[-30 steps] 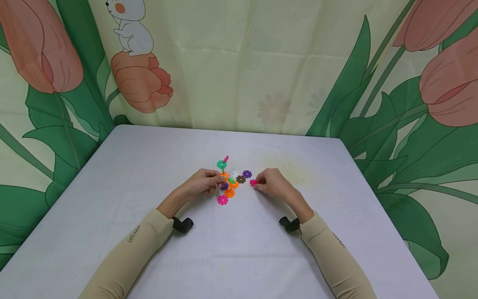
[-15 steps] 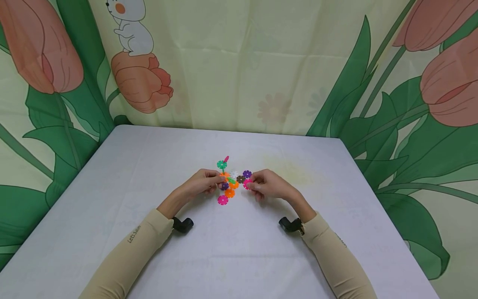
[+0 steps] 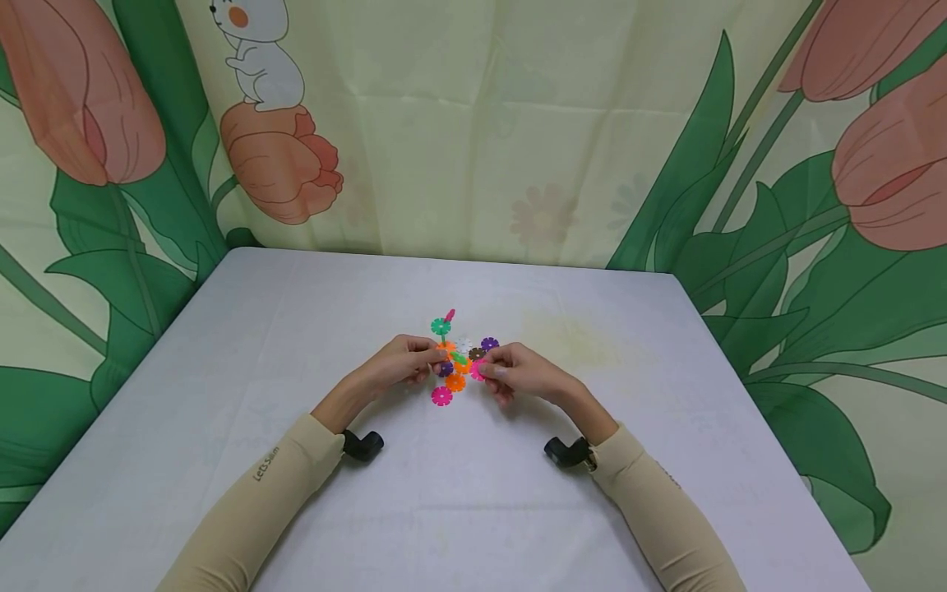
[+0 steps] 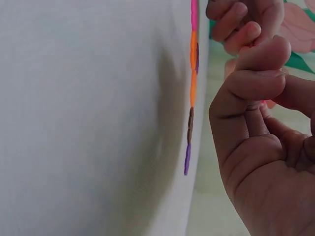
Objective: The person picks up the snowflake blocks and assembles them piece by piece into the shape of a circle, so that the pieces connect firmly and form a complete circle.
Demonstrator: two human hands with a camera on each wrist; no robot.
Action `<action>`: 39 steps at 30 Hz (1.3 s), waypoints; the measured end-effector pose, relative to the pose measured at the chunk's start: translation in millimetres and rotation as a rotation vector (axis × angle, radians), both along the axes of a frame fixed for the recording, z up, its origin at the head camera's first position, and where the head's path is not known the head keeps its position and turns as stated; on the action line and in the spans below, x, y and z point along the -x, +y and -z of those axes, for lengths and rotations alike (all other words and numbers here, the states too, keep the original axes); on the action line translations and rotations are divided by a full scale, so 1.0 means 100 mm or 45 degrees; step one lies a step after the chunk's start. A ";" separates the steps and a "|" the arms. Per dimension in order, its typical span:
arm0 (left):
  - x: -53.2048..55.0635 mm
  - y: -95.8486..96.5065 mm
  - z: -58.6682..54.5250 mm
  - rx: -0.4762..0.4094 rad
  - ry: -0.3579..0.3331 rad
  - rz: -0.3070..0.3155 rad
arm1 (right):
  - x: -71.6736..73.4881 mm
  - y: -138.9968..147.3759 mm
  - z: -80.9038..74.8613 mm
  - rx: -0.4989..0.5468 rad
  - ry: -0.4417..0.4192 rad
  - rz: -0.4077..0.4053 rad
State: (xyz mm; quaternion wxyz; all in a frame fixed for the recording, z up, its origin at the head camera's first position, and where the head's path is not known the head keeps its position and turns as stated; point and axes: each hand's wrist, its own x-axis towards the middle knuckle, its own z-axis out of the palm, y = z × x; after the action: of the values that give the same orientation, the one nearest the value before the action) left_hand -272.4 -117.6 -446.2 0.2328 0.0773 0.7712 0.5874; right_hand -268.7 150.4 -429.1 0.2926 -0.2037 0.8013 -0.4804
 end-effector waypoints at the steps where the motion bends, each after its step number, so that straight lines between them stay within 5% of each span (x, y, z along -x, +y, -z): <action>1: 0.00 0.00 0.00 0.002 0.001 0.002 | -0.01 -0.01 0.01 0.006 -0.010 -0.005; 13: -0.02 0.00 0.00 -0.006 0.010 0.035 | -0.05 -0.06 0.00 0.025 -0.015 -0.049; 39: -0.01 -0.02 0.00 -0.017 -0.001 0.045 | -0.04 -0.07 0.01 0.084 -0.080 0.038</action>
State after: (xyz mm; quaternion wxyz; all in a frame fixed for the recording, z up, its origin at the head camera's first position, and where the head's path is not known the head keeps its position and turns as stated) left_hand -271.9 -119.3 -446.4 0.2428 0.0922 0.7658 0.5883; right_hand -264.6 143.0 -430.3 0.3036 -0.1861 0.7783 -0.5171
